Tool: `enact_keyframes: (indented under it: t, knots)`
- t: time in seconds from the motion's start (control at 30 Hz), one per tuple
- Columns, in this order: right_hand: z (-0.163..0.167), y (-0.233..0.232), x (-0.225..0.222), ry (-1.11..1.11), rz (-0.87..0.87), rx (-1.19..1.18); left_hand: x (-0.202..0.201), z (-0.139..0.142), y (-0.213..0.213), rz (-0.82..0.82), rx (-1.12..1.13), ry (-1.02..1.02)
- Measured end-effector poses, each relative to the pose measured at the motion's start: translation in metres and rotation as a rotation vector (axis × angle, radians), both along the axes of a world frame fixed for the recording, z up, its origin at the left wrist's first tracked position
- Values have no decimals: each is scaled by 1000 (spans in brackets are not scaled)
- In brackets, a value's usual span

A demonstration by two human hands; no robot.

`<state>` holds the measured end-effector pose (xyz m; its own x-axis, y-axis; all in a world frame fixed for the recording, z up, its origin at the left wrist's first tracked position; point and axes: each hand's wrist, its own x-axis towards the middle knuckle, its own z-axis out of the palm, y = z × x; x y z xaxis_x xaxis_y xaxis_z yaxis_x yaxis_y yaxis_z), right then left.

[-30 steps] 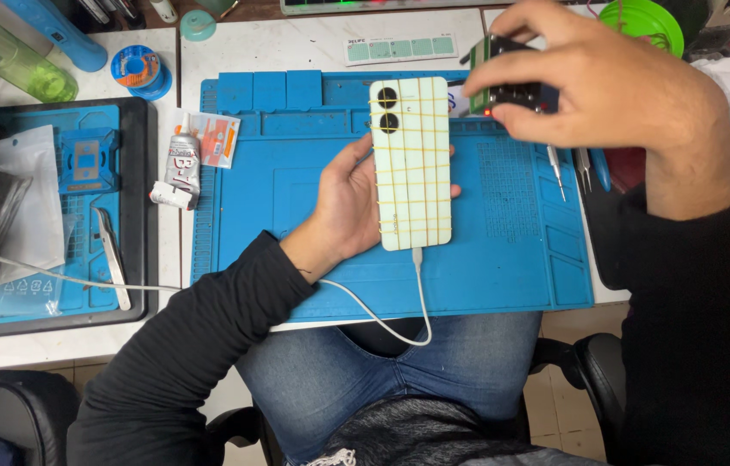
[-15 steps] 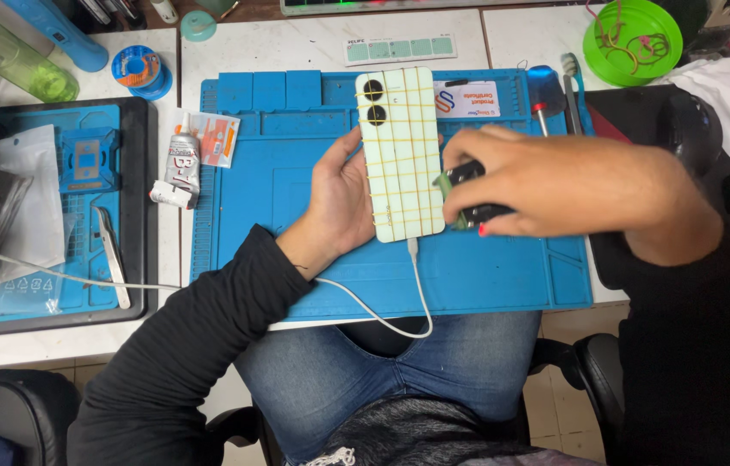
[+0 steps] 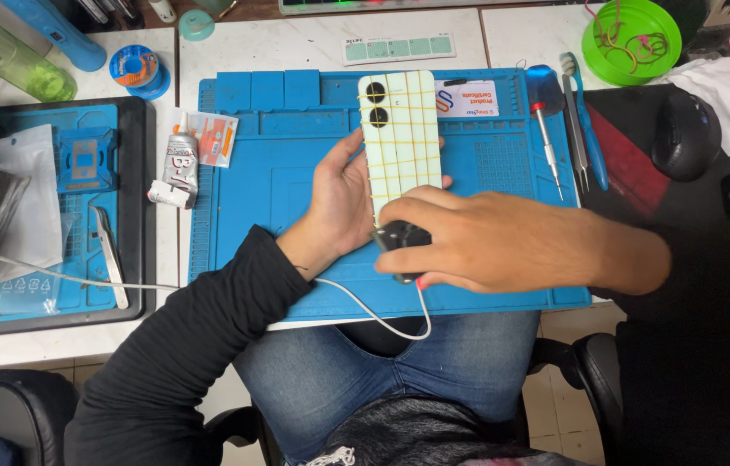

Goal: The person applies adhesive to the back of a smartphone using a small green bottle, then uses a small fan to dry the adhesive. The phone is secured with rubber bands and placed on a blue work mat.

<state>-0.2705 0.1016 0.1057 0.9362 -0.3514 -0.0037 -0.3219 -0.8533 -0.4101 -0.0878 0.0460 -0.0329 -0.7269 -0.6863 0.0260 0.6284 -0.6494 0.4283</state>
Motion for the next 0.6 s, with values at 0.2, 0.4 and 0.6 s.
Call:
enact_keyframes:
  t: [0.2, 0.4, 0.6]
  knots:
    - [-14, -7, 6, -202, -44, -83, 0, -26, 0, -3, 177, -88]
    - [-23, -28, -1, -327, -126, -345, -5, -53, 4, -55, 137, 321]
    - [-31, -54, -13, -320, -280, -552, -9, -29, 7, -169, 13, -6]
